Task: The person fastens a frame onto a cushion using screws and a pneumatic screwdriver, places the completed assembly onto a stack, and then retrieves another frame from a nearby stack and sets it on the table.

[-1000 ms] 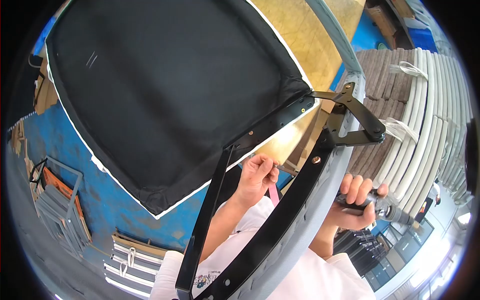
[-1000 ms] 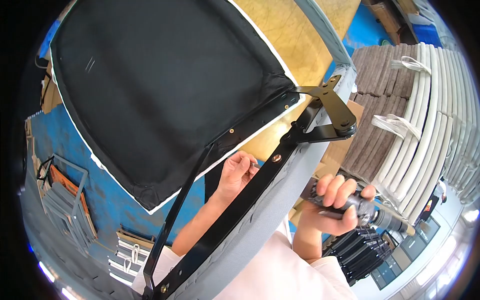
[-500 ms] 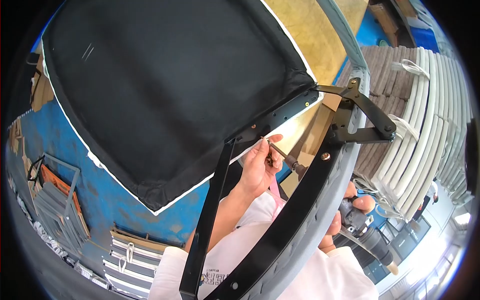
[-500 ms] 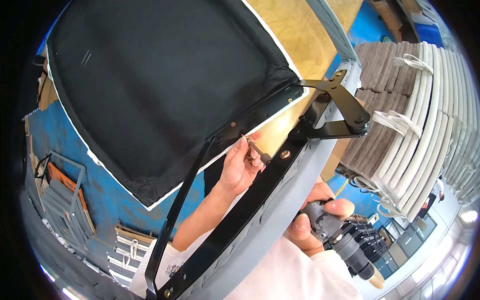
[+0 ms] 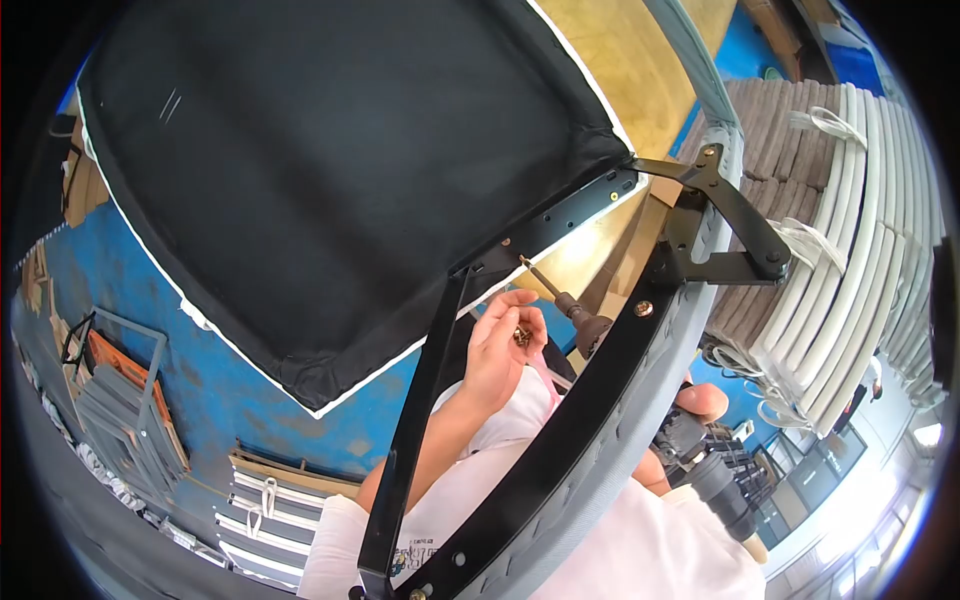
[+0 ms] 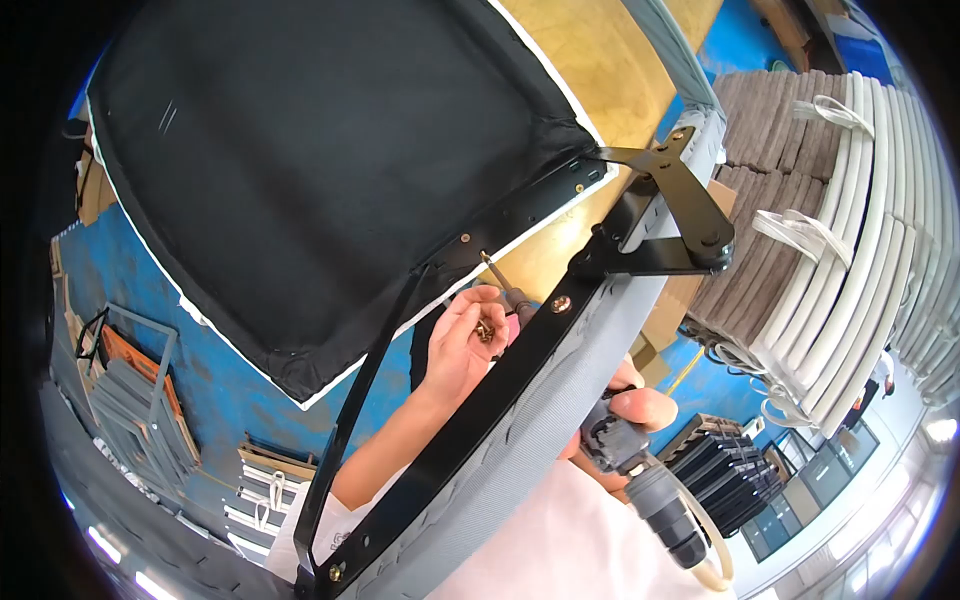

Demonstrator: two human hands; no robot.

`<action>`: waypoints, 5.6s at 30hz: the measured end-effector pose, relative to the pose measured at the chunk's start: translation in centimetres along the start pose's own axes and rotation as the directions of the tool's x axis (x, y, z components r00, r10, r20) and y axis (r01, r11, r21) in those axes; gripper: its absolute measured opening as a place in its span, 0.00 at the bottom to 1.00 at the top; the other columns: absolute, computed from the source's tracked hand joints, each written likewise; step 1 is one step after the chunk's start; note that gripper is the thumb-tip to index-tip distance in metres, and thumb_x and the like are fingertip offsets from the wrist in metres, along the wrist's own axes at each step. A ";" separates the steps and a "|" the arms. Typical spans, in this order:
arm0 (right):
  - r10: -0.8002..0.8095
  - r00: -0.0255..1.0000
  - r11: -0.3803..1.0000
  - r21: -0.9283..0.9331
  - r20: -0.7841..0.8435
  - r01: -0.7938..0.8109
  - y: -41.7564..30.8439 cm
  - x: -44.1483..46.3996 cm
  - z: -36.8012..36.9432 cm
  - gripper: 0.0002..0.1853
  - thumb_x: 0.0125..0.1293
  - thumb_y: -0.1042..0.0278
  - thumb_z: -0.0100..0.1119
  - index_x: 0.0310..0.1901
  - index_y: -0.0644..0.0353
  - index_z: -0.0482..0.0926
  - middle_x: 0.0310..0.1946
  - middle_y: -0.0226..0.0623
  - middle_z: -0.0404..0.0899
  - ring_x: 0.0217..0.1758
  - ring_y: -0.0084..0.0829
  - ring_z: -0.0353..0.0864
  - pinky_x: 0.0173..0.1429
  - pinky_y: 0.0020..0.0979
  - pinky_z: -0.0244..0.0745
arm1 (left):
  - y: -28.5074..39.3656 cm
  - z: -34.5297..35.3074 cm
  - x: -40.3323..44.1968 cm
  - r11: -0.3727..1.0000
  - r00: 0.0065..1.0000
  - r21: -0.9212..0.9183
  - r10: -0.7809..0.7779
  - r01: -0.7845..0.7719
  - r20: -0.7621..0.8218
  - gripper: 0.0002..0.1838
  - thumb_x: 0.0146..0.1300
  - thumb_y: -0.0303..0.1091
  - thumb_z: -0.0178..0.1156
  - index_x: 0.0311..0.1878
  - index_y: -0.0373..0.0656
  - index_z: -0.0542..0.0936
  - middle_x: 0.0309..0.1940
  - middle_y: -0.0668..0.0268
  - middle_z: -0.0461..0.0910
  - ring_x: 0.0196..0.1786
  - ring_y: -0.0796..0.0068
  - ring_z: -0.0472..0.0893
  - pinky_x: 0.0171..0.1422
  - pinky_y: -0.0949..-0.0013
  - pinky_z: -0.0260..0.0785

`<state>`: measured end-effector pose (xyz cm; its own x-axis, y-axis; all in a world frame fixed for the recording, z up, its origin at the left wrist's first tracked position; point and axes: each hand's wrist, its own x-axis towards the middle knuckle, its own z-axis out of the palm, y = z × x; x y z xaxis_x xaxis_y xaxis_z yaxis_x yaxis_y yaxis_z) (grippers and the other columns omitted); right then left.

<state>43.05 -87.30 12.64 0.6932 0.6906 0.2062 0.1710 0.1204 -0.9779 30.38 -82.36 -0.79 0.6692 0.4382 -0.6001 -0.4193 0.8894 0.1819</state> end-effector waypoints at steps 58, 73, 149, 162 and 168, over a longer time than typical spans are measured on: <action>-0.309 0.938 0.939 0.110 -0.153 0.327 2.4 5.2 0.6 0.21 0.59 0.65 0.58 0.49 0.48 0.57 0.23 0.32 0.67 0.25 0.29 0.72 0.35 0.36 0.74 | -1.5 6.0 8.2 0.975 0.990 -0.194 -0.082 0.104 0.118 0.17 0.76 0.39 0.46 0.56 0.36 0.73 0.25 0.70 0.76 0.26 0.83 0.74 0.28 0.81 0.67; -0.281 0.954 0.947 0.129 -0.106 0.294 4.7 4.2 0.4 0.21 0.63 0.68 0.59 0.51 0.48 0.58 0.28 0.31 0.69 0.34 0.27 0.73 0.43 0.32 0.76 | -1.0 3.1 3.7 0.999 1.000 -0.041 -0.027 0.027 0.015 0.15 0.76 0.38 0.44 0.54 0.38 0.72 0.37 0.65 0.78 0.38 0.77 0.78 0.39 0.75 0.68; -0.292 0.798 0.893 0.147 -0.528 0.425 6.9 10.5 -3.7 0.20 0.54 0.67 0.50 0.51 0.44 0.64 0.22 0.35 0.69 0.25 0.29 0.68 0.35 0.37 0.70 | 1.0 2.6 3.3 0.991 0.998 0.116 0.062 -0.061 -0.004 0.10 0.72 0.36 0.53 0.44 0.38 0.77 0.32 0.65 0.79 0.30 0.78 0.79 0.30 0.80 0.68; 0.056 0.960 0.853 0.512 -0.276 0.098 0.8 3.9 -0.4 0.22 0.54 0.61 0.52 0.51 0.51 0.63 0.21 0.28 0.65 0.23 0.22 0.69 0.31 0.30 0.70 | 1.9 0.1 1.3 0.986 0.986 -0.158 0.068 -0.044 0.151 0.07 0.65 0.32 0.62 0.41 0.37 0.80 0.31 0.66 0.81 0.30 0.79 0.79 0.34 0.77 0.72; 0.037 0.974 0.866 0.493 -0.225 0.081 0.4 3.1 1.3 0.21 0.55 0.60 0.52 0.51 0.52 0.60 0.21 0.29 0.67 0.22 0.23 0.69 0.32 0.31 0.75 | 3.5 -2.5 0.3 0.994 0.961 0.065 0.065 -0.086 0.270 0.08 0.63 0.33 0.64 0.40 0.38 0.80 0.30 0.66 0.79 0.30 0.78 0.78 0.35 0.78 0.73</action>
<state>44.40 -84.18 12.86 0.8390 0.5161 0.1724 -0.1410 0.5123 -0.8472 27.62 -79.45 -2.30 0.7812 0.5140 -0.3543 -0.4345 0.8552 0.2826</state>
